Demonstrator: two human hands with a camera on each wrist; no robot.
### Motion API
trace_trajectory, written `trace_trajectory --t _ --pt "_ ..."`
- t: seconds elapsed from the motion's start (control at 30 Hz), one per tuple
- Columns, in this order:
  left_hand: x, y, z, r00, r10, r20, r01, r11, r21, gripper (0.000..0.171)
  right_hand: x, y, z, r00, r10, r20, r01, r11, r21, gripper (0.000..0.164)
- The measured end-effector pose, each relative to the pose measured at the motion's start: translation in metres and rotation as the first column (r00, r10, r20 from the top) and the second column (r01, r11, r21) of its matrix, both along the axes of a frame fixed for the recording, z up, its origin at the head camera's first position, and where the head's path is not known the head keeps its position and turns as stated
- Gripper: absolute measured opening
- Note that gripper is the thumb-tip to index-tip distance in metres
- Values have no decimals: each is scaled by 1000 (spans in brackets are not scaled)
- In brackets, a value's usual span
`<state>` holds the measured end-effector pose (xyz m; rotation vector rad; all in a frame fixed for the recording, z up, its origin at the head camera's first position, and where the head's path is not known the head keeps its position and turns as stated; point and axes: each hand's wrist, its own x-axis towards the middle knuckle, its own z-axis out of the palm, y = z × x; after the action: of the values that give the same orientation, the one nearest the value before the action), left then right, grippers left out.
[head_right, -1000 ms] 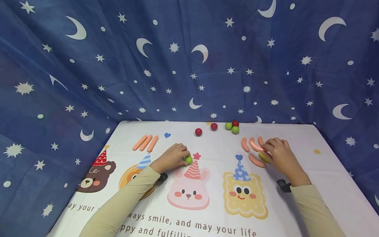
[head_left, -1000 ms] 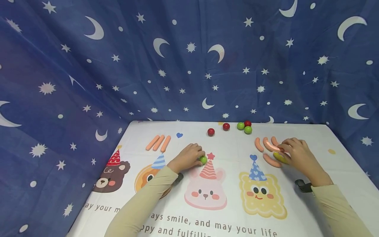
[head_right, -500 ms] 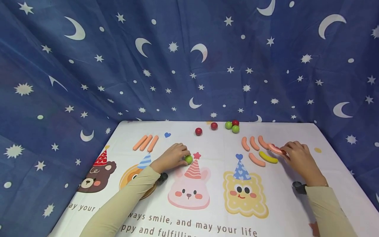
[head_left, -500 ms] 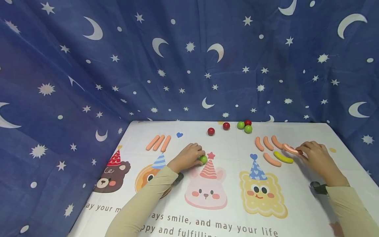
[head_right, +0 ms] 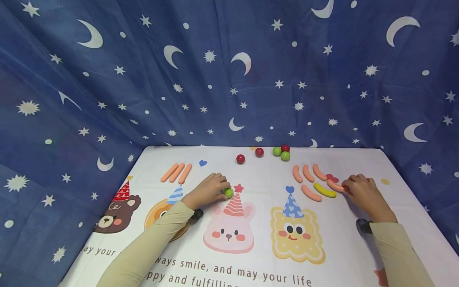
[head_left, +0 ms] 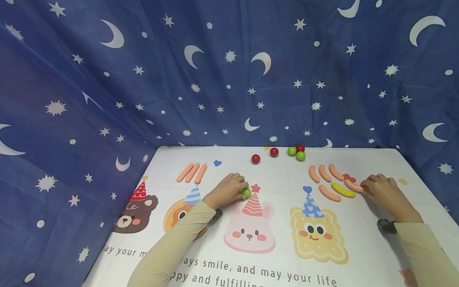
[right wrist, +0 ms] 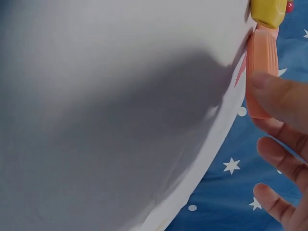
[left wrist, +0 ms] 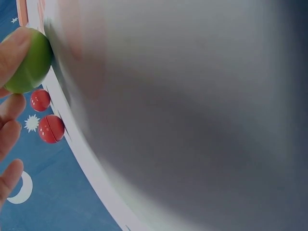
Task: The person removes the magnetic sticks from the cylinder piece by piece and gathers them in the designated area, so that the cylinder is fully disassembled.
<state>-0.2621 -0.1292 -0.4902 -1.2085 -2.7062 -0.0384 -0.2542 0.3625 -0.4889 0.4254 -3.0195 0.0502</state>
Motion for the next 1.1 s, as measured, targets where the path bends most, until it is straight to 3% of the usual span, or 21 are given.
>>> trace_trajectory --t 0.17,0.3,0.67,1.1 --pt "0 0 0 1000 -1 -1 1 1000 5 29 -3 -1 -1 998 -15 62 12 999 44 23" --pt "0 0 0 1000 1 7 -1 1000 6 30 -3 -2 -2 998 -20 63 16 998 57 26" --pt "1 1 2 1000 14 24 -14 1000 0 30 -1 -9 1 999 -43 23 41 997 63 60" --pt "1 -1 1 1000 17 21 -18 1000 15 30 -3 -17 4 999 -45 -12 46 998 41 53"
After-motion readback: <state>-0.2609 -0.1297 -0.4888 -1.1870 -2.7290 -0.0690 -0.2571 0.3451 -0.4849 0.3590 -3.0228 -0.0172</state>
